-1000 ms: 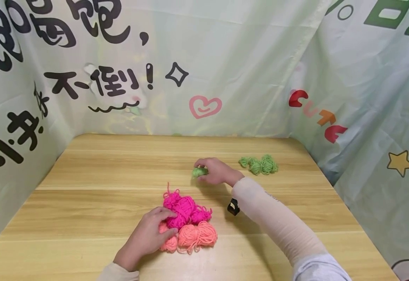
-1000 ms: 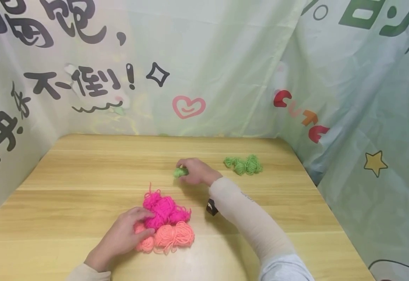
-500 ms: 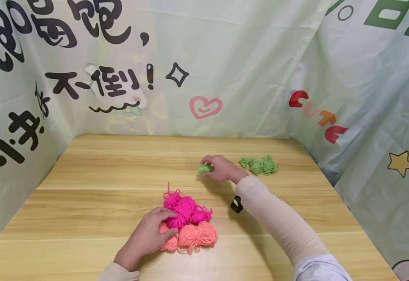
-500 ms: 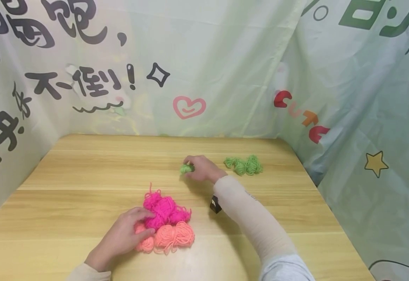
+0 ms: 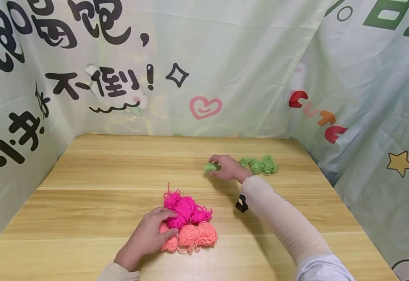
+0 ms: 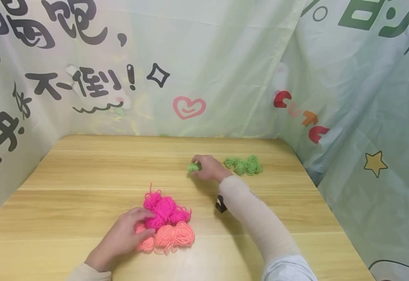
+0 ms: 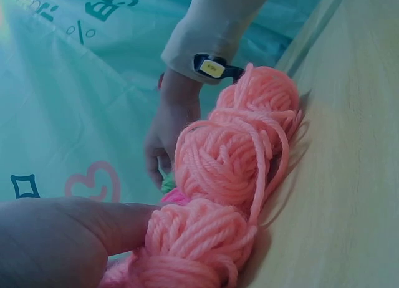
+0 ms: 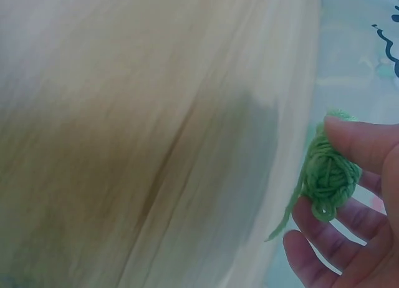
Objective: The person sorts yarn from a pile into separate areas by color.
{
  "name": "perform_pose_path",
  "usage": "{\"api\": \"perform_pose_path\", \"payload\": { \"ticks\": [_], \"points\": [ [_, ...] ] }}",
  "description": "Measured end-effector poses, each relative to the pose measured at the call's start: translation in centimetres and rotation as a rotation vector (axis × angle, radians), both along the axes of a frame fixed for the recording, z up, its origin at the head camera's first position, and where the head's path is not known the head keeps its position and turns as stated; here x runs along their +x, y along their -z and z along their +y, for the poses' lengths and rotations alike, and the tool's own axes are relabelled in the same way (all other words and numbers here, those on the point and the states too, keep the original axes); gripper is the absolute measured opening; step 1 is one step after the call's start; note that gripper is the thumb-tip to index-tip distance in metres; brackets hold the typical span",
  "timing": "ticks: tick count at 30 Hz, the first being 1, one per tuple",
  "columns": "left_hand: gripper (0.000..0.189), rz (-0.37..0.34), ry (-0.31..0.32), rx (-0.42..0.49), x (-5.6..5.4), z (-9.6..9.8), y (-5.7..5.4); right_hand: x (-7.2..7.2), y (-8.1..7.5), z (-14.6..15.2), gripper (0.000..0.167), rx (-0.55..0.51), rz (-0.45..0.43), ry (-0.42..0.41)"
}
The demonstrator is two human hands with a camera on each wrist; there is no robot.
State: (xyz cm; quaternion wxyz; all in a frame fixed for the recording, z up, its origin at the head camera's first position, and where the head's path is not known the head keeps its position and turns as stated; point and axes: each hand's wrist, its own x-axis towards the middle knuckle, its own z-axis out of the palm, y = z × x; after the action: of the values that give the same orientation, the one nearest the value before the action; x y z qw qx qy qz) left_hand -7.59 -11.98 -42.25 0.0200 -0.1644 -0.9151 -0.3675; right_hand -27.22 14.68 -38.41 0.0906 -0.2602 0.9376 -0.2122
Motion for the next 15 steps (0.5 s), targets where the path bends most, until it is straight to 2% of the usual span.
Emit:
{"api": "perform_pose_path", "payload": {
  "ticks": [8,15],
  "points": [
    [0.033,-0.013,-0.005,0.002,0.0,0.0,0.0,-0.2,0.2,0.9,0.042,0.034,0.007,0.066],
    [0.032,-0.015,-0.01,0.007,-0.1,0.1,0.0,-0.5,0.4,1.7,0.043,0.022,0.01,0.1]
  ]
}}
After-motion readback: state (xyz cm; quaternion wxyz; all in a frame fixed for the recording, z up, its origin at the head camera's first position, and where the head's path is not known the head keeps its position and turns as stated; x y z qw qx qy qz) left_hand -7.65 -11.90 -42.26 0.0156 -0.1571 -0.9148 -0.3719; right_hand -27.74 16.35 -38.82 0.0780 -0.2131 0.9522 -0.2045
